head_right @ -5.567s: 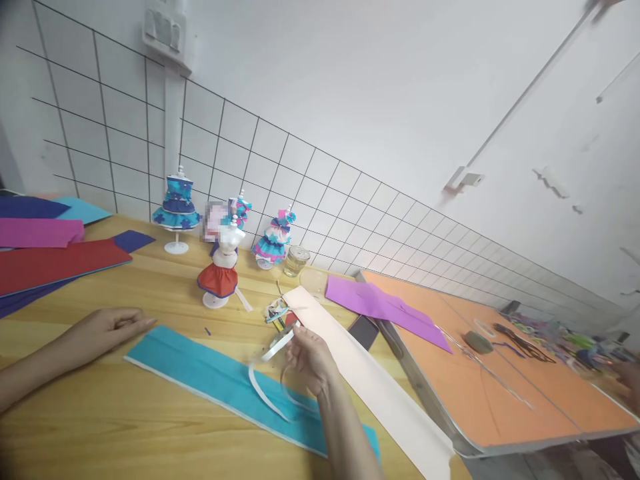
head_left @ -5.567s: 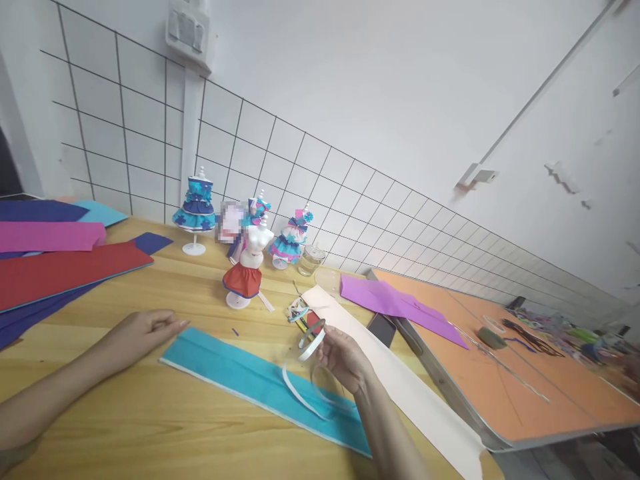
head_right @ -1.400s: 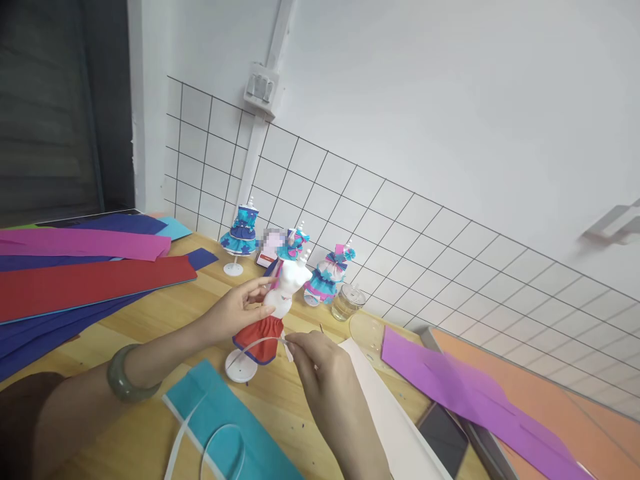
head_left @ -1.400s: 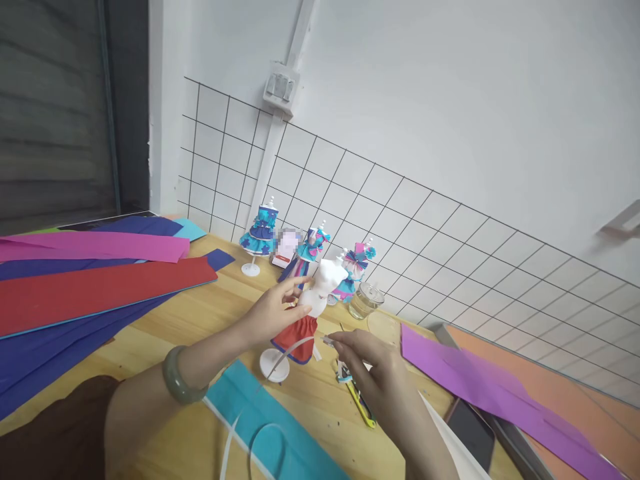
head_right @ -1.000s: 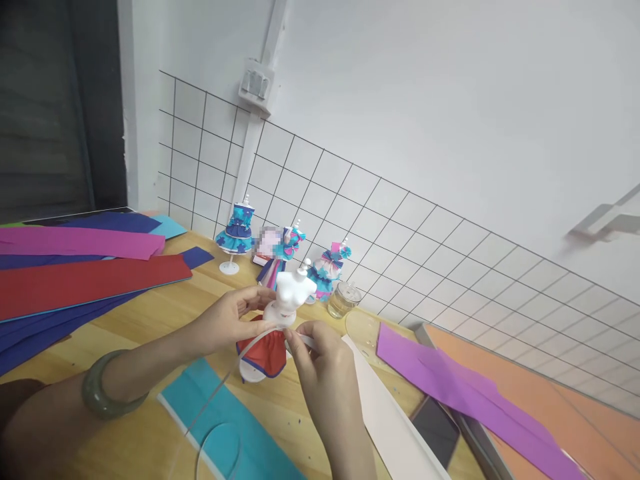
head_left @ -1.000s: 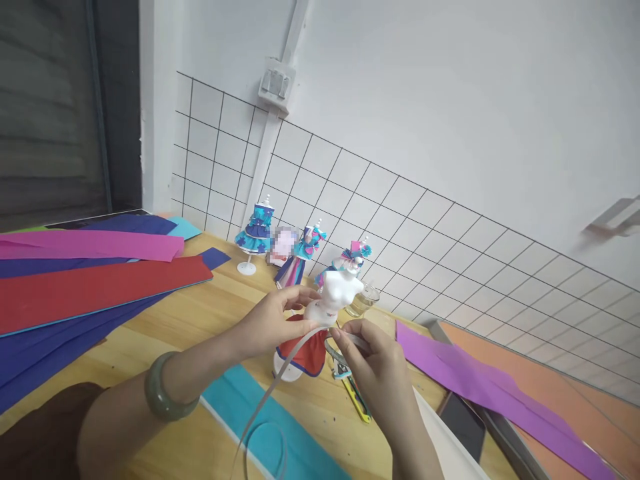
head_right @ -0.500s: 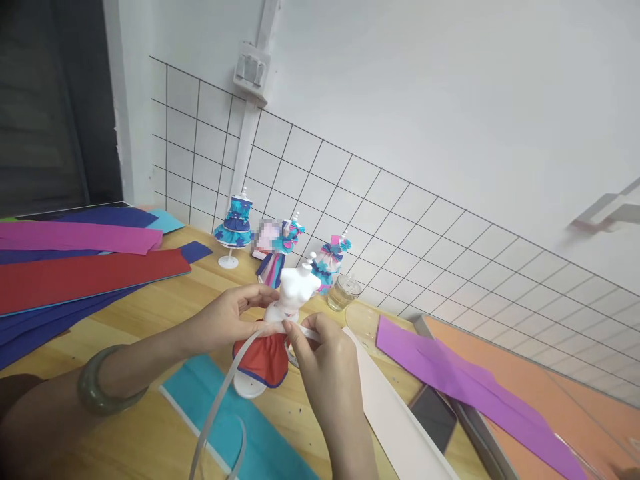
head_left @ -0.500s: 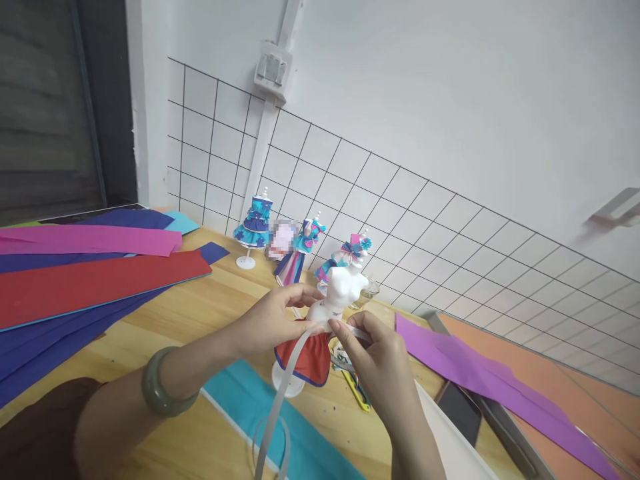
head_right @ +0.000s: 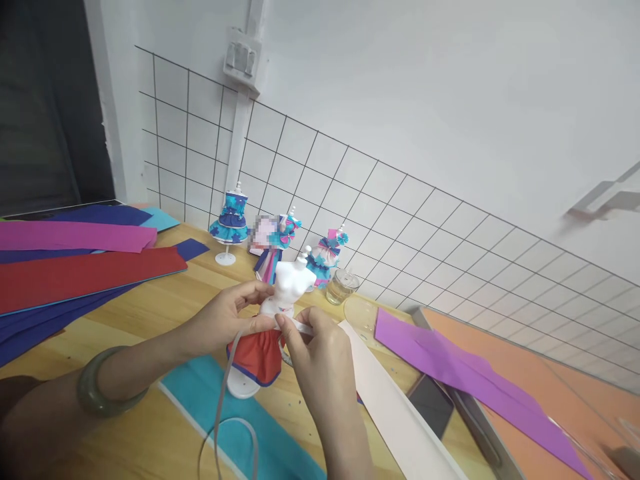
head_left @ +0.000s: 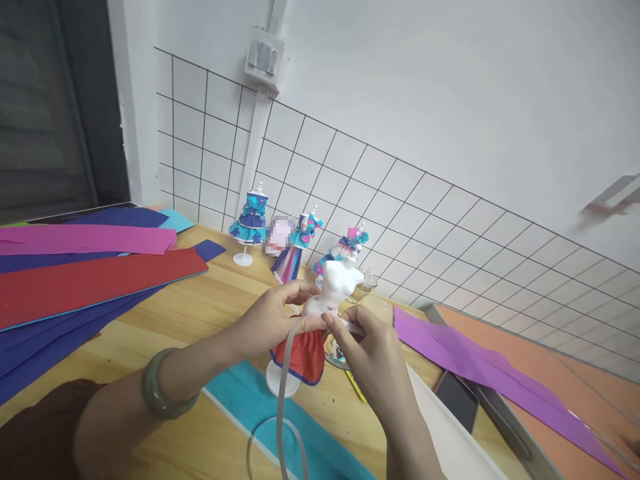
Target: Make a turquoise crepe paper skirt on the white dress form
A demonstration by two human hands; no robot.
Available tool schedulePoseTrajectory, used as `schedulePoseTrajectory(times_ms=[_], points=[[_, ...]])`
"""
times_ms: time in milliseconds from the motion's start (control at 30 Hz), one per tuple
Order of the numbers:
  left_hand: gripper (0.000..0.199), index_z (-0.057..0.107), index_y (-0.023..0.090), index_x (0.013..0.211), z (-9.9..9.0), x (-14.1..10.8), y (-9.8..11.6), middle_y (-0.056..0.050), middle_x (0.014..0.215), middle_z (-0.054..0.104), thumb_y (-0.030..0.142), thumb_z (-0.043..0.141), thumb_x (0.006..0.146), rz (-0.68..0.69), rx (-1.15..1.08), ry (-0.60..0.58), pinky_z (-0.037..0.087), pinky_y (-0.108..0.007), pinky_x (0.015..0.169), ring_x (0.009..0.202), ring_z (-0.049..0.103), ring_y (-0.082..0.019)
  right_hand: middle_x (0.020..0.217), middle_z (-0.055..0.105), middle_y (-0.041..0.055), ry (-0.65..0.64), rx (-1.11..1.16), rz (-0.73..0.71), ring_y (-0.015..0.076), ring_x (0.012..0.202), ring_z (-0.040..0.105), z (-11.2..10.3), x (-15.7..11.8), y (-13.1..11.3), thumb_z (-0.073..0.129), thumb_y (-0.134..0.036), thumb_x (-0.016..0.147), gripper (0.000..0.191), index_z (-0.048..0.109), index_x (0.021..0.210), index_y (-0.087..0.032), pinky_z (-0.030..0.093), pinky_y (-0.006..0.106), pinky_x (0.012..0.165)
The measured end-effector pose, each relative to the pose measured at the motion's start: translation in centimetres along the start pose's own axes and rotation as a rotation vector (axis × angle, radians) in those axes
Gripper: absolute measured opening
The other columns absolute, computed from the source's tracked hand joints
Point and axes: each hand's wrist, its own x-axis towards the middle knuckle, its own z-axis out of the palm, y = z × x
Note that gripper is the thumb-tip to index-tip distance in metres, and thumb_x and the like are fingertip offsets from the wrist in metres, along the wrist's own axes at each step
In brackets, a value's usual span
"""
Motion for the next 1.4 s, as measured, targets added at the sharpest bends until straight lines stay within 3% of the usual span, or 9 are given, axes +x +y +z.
schedulePoseTrajectory(times_ms=[267,600,900,1133,1267,1400], points=[[0.037,0.055,0.020,0.110,-0.2,0.1,-1.0,-0.008,0.110,0.066,0.033,0.066,0.077,0.027,-0.088,-0.005,0.047,-0.034,0.087,0.101,0.061,-0.022,0.053,0.044,-0.0053,-0.049,0.071,-0.021,0.0100,0.048,0.040,-0.3,-0.1,0.0,0.049,-0.045,0.087,0.030,0.054,0.071,-0.021,0.027,0.022,0.046],[0.032,0.056,0.018,0.101,-0.3,0.3,-0.3,-0.006,0.104,0.069,0.033,0.067,0.075,-0.036,-0.137,-0.038,0.047,-0.032,0.087,0.100,0.062,-0.021,0.074,0.063,0.0036,0.006,-0.118,-0.139,0.0172,0.066,0.057,-1.3,-0.7,-0.6,0.045,-0.035,0.090,0.025,0.065,0.081,-0.021,0.038,0.026,0.055],[0.032,0.058,0.017,0.101,-0.6,0.1,0.0,-0.006,0.103,0.068,0.034,0.067,0.076,-0.026,-0.087,-0.039,0.047,-0.032,0.086,0.098,0.061,-0.022,0.060,0.056,0.0002,-0.021,-0.145,-0.121,0.0143,0.054,0.050,-1.2,-0.3,-0.1,0.045,-0.038,0.090,0.029,0.060,0.073,-0.021,0.031,0.024,0.047],[0.029,0.059,0.016,0.100,-0.4,0.0,0.4,-0.005,0.094,0.068,0.028,0.068,0.075,-0.089,-0.281,-0.105,0.049,-0.028,0.077,0.087,0.063,-0.017,0.058,0.053,-0.0010,-0.091,-0.007,-0.050,0.0126,0.052,0.046,-1.3,-0.4,0.2,0.047,-0.041,0.088,0.030,0.061,0.072,-0.020,0.027,0.023,0.043],[0.029,0.061,0.016,0.099,-0.5,-0.1,0.7,-0.004,0.086,0.069,0.028,0.068,0.074,-0.135,-0.328,-0.124,0.049,-0.027,0.073,0.080,0.064,-0.017,0.060,0.054,-0.0006,-0.094,0.015,-0.065,0.0131,0.055,0.048,-1.3,-0.2,0.3,0.048,-0.041,0.087,0.029,0.063,0.073,-0.020,0.031,0.023,0.045],[0.026,0.063,0.016,0.093,-0.6,-0.1,0.9,-0.005,0.093,0.069,0.027,0.071,0.071,-0.168,-0.366,-0.103,0.049,-0.028,0.073,0.080,0.064,-0.017,0.061,0.056,0.0004,-0.105,0.032,-0.083,0.0136,0.056,0.049,-1.5,-0.1,0.4,0.048,-0.042,0.087,0.031,0.065,0.076,-0.019,0.034,0.023,0.047]])
